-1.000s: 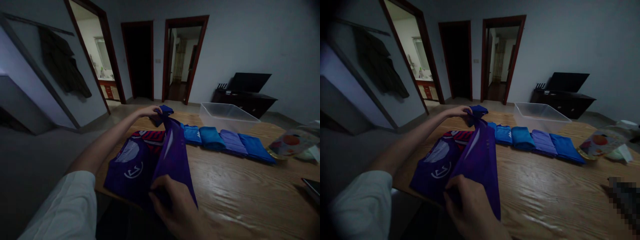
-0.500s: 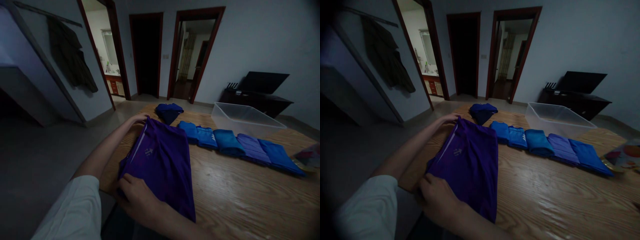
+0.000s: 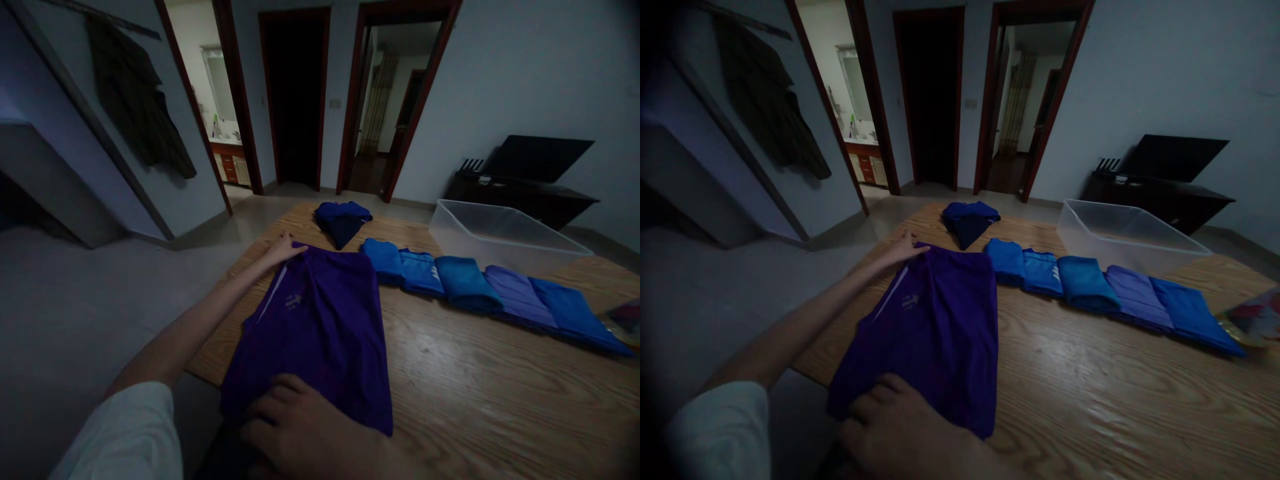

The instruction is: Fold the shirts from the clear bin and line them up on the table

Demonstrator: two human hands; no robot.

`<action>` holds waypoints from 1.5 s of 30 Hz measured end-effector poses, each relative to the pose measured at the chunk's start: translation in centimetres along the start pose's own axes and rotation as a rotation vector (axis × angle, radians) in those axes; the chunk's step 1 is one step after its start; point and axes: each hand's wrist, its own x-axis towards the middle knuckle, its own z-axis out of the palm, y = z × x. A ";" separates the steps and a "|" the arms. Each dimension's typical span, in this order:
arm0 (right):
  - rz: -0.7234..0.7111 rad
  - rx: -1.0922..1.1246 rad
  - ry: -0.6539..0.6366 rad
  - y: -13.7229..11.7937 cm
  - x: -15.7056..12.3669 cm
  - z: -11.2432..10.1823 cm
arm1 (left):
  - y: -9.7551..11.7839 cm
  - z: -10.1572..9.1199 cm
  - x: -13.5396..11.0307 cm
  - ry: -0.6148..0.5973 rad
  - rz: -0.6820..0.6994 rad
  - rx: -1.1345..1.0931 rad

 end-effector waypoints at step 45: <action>0.383 -0.553 0.398 0.4 -15.0 4.5 | -5.9 -1.4 -34.5 0.087 0.319 0.463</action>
